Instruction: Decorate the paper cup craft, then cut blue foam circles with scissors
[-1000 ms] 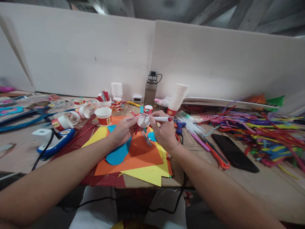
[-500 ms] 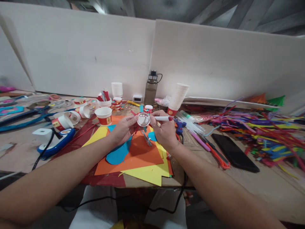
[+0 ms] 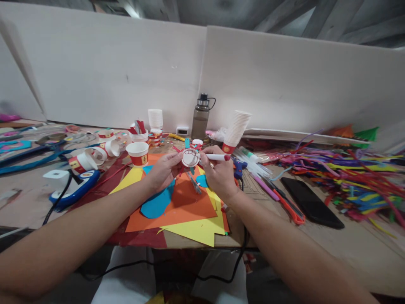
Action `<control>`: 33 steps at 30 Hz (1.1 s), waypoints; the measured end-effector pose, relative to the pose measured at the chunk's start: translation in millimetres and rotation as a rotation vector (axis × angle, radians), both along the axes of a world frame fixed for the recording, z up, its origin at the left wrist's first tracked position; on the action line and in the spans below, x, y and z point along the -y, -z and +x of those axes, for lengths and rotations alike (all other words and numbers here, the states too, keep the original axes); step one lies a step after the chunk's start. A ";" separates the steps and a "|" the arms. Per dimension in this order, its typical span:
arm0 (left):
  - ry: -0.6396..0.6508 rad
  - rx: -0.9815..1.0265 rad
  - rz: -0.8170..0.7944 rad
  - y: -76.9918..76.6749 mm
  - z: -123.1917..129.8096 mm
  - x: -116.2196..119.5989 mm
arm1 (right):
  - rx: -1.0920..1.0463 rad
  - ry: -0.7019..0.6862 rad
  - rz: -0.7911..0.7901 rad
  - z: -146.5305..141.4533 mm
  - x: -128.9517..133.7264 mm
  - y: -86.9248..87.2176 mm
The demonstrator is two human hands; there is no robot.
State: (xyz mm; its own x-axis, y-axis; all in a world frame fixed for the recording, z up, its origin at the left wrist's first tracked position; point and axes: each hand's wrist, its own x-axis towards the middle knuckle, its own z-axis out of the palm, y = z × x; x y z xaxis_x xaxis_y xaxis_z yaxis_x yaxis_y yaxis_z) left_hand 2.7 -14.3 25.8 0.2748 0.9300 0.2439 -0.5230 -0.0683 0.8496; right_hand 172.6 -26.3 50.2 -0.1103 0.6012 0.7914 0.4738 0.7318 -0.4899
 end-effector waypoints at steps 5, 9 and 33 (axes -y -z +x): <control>0.020 0.007 0.009 -0.5 0.5 0.5 | -0.009 -0.019 0.002 0.0 -0.4 0.7; 0.011 0.015 0.005 -1.0 0.9 1.1 | -0.007 -0.015 0.003 -0.1 -1.0 1.5; -0.003 -0.012 -0.014 -1.5 0.7 1.1 | 0.041 -0.013 0.008 0.1 1.1 0.9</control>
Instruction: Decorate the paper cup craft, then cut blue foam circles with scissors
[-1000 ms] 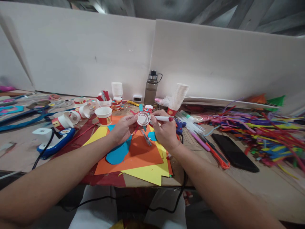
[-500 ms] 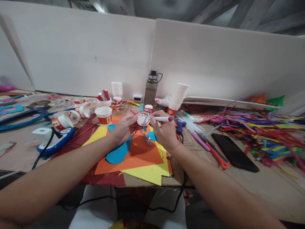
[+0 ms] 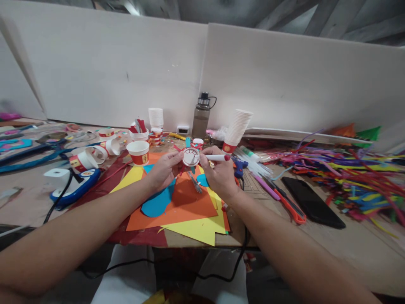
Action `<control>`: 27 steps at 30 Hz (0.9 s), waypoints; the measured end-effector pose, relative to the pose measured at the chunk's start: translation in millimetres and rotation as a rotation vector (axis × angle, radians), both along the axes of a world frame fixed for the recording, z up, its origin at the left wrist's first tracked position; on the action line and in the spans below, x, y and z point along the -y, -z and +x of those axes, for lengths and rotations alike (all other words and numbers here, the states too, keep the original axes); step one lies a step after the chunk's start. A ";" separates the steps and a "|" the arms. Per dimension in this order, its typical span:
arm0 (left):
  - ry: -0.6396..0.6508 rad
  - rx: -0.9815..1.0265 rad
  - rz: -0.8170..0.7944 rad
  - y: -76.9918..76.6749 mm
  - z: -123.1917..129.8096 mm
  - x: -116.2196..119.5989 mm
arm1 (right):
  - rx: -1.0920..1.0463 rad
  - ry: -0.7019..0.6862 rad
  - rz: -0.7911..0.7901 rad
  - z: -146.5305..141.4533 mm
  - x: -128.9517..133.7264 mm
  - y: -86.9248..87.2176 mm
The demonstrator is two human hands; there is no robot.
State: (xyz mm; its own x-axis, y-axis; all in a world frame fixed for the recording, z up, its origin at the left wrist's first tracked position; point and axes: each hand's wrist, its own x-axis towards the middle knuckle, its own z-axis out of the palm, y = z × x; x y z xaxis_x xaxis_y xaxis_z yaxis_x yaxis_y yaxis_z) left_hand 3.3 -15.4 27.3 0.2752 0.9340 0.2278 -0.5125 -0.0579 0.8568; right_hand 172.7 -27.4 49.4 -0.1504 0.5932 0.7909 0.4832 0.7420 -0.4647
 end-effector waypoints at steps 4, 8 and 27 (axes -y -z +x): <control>-0.015 0.000 0.017 1.7 -0.3 -1.1 | 0.001 0.007 -0.001 -0.2 0.1 -0.7; -0.015 0.005 0.023 3.4 -0.9 -2.7 | -0.011 0.002 -0.011 -0.4 -0.6 -0.8; -0.006 0.019 -0.004 2.3 -0.8 -1.7 | -0.011 -0.003 0.019 1.7 0.4 -1.3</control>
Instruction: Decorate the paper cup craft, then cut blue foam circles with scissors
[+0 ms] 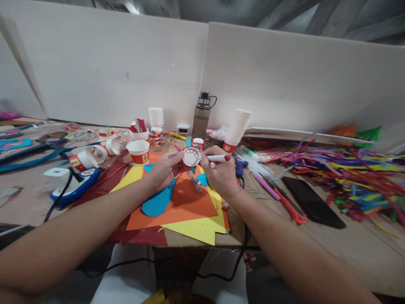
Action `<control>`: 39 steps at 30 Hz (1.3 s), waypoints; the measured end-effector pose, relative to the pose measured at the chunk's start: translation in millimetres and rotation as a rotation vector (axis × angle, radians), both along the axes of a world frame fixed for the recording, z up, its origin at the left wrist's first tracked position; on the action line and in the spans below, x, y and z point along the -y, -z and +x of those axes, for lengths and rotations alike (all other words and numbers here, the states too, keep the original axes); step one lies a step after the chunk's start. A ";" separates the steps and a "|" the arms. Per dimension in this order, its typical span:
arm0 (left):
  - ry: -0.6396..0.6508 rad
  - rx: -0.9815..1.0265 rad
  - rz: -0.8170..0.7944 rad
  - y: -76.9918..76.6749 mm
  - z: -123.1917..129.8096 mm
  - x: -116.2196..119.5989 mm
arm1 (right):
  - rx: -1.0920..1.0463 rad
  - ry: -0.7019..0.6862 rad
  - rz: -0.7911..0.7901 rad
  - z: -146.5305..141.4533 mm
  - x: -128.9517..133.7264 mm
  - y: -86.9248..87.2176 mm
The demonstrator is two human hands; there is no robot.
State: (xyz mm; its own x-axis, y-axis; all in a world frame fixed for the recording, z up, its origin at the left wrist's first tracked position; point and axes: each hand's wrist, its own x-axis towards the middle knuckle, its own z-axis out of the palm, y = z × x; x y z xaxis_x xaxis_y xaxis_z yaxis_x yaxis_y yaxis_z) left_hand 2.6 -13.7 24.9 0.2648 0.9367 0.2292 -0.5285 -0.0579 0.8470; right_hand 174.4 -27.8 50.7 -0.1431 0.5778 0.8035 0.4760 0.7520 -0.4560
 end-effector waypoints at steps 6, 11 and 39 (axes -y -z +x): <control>-0.007 0.015 -0.004 -1.1 0.4 0.8 | -0.002 0.012 -0.010 0.2 0.7 -0.5; -0.005 0.014 0.001 -0.9 0.3 0.2 | -0.006 0.007 -0.014 0.5 -0.1 0.5; -0.012 -0.004 -0.011 -3.4 1.1 2.5 | 0.006 -0.026 -0.046 -1.8 2.2 4.0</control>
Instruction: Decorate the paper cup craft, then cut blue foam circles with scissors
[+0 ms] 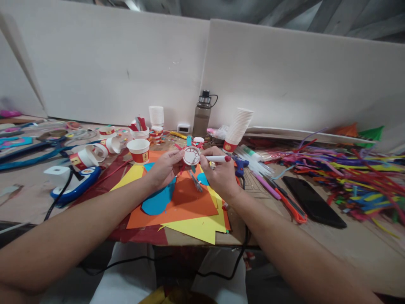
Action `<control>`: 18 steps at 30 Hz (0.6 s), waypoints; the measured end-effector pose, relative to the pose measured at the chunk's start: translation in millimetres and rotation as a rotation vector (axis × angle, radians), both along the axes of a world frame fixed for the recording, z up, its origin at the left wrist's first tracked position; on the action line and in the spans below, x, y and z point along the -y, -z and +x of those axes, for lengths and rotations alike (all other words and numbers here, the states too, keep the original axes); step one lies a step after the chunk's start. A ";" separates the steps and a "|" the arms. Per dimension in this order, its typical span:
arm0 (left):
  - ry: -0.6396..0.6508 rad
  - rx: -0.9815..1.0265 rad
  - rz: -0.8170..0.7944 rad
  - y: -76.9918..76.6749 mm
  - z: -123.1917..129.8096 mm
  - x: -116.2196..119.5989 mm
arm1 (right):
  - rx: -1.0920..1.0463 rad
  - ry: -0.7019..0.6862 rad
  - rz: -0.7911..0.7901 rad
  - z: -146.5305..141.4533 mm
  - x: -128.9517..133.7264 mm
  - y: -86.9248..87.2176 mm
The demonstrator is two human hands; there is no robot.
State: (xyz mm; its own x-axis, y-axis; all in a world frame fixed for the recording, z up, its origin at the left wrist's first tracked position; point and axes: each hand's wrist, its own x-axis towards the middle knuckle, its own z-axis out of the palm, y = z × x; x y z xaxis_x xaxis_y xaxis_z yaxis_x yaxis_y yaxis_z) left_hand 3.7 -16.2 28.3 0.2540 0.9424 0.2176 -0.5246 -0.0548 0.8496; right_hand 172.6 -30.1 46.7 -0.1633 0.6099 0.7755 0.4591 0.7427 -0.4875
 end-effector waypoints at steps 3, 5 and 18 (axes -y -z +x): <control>-0.003 0.002 0.000 -1.3 0.3 0.6 | -0.004 -0.008 0.005 -0.3 0.5 -0.4; 0.002 0.001 0.004 -1.7 0.5 0.7 | 0.000 -0.007 0.002 -0.4 1.0 -1.1; 0.007 -0.002 0.018 -1.3 0.3 0.9 | 0.064 0.055 0.004 -0.1 2.5 -3.2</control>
State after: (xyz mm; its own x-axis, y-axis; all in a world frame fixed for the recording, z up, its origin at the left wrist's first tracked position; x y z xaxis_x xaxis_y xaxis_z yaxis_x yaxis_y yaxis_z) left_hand 4.0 -17.1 29.7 0.2614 0.9364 0.2341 -0.5234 -0.0663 0.8495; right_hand 172.5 -32.5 49.8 -0.1792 0.6164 0.7668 0.5292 0.7175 -0.4530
